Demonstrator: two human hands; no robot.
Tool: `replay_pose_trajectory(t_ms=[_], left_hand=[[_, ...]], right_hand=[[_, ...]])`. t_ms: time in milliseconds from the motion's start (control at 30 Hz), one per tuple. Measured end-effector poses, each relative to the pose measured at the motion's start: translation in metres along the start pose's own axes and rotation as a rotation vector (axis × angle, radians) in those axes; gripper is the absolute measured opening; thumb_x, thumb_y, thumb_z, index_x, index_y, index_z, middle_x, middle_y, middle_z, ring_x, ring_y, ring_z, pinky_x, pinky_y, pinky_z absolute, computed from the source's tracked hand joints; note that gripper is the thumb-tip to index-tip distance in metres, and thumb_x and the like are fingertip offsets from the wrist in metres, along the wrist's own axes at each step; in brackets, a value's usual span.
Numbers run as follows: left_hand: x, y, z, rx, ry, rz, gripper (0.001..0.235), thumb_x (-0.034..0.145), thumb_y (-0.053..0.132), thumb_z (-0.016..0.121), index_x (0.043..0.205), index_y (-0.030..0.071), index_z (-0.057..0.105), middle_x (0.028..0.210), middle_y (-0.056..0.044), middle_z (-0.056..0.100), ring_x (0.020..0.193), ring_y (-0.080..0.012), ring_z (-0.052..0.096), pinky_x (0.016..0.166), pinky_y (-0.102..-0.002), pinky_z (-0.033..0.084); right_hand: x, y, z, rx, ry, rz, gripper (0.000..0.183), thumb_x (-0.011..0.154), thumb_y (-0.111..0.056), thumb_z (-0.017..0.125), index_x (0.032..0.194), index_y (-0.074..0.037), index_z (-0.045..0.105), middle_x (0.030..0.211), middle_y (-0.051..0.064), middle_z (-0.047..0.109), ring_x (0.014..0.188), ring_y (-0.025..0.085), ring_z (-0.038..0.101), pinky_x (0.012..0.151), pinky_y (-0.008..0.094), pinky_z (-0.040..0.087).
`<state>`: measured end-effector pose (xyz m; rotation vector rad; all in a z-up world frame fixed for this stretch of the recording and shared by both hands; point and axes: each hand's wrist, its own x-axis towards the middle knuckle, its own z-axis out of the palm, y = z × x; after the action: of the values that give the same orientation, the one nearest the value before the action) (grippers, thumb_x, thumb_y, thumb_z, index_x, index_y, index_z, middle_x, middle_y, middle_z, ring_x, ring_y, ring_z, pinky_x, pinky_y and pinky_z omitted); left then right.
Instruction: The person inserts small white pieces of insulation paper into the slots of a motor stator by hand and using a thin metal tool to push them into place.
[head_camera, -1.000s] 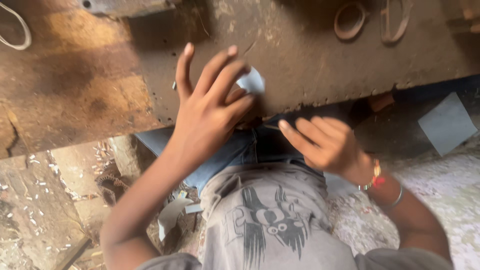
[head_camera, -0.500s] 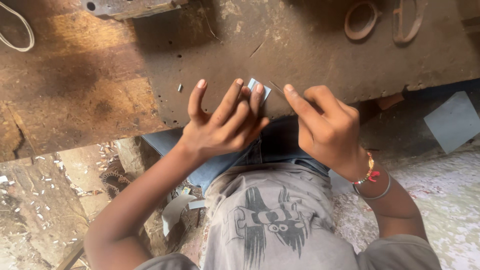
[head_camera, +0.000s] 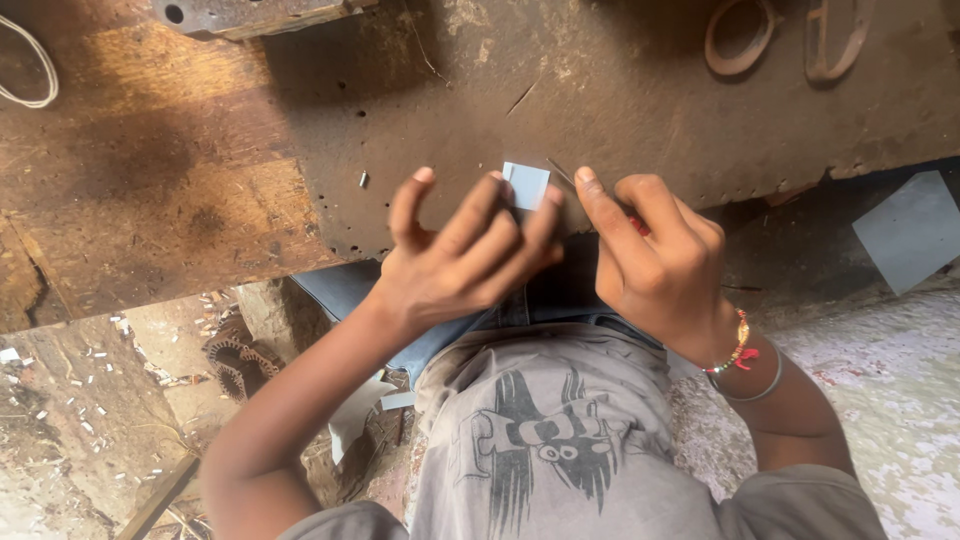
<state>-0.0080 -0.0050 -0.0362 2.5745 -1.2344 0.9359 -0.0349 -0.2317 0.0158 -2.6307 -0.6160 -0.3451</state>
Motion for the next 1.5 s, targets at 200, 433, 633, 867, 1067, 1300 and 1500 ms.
replay_pose_trajectory(t_ms=[200,433,633,867,1067,1300,1500], left_hand=[[-0.003,-0.001,-0.014,-0.292,-0.186,-0.131,0.040,0.102,0.024,0.070,0.142,0.017,0.071,0.098,0.000,0.054,0.135,-0.0199,0.061,0.122,-0.066,0.013],[0.001,-0.003,-0.011,-0.157,-0.111,-0.042,0.038,0.105,0.017,0.068,0.143,0.017,0.073,0.090,-0.001,0.049,0.135,-0.0189,0.060,0.124,-0.065,0.012],[0.006,-0.002,-0.016,-0.283,-0.152,-0.122,0.031,0.102,0.005,0.067,0.131,0.005,0.075,0.089,-0.003,0.050,0.135,-0.0197,0.063,0.124,-0.068,0.018],[0.006,-0.003,-0.014,-0.224,-0.099,-0.100,0.027,0.103,-0.001,0.070,0.128,0.006,0.075,0.089,-0.001,0.049,0.133,-0.0171,0.063,0.124,-0.065,0.020],[-0.003,0.001,-0.010,-0.154,-0.207,-0.091,0.041,0.103,0.009,0.066,0.143,0.004,0.071,0.099,-0.002,0.049,0.134,-0.0172,0.057,0.124,-0.065,0.012],[0.008,0.000,-0.021,-0.318,-0.206,-0.186,0.042,0.101,0.023,0.070,0.139,0.005,0.069,0.135,-0.009,0.064,0.140,-0.0276,0.053,0.115,-0.068,0.010],[0.001,0.003,-0.033,-0.452,-0.081,-0.111,0.027,0.094,0.010,0.080,0.120,0.011,0.074,0.118,0.001,0.065,0.127,-0.0180,0.065,0.116,-0.053,0.047]], right_hand=[[0.006,0.004,-0.008,-0.055,-0.095,-0.104,0.047,0.084,0.010,0.065,0.129,-0.002,0.074,0.090,0.010,0.061,0.067,0.022,0.060,0.058,0.035,0.050],[0.009,0.013,-0.011,-0.012,-0.109,-0.134,0.045,0.087,0.010,0.063,0.129,-0.001,0.072,0.093,0.009,0.062,0.072,0.021,0.061,0.061,0.034,0.050],[0.009,0.016,-0.009,-0.092,-0.113,-0.240,0.034,0.090,0.005,0.068,0.124,0.000,0.074,0.091,0.008,0.065,0.065,0.018,0.057,0.053,0.031,0.045],[0.016,0.012,-0.011,-0.248,-0.127,-0.284,0.030,0.090,0.002,0.067,0.118,0.000,0.077,0.089,0.006,0.067,0.059,0.014,0.052,0.047,0.027,0.040],[0.019,0.017,-0.011,-0.392,-0.128,-0.475,0.018,0.095,-0.005,0.071,0.111,0.000,0.077,0.085,0.006,0.065,0.058,0.013,0.051,0.046,0.024,0.039],[0.026,0.042,-0.023,0.001,-0.302,-0.551,0.025,0.087,-0.002,0.069,0.112,0.001,0.075,0.079,0.003,0.062,0.052,0.015,0.050,0.042,0.027,0.039],[0.001,0.060,-0.021,0.976,0.078,0.198,0.024,0.106,0.009,0.053,0.127,0.003,0.064,0.102,0.008,0.061,0.060,0.008,0.054,0.050,0.020,0.044]])
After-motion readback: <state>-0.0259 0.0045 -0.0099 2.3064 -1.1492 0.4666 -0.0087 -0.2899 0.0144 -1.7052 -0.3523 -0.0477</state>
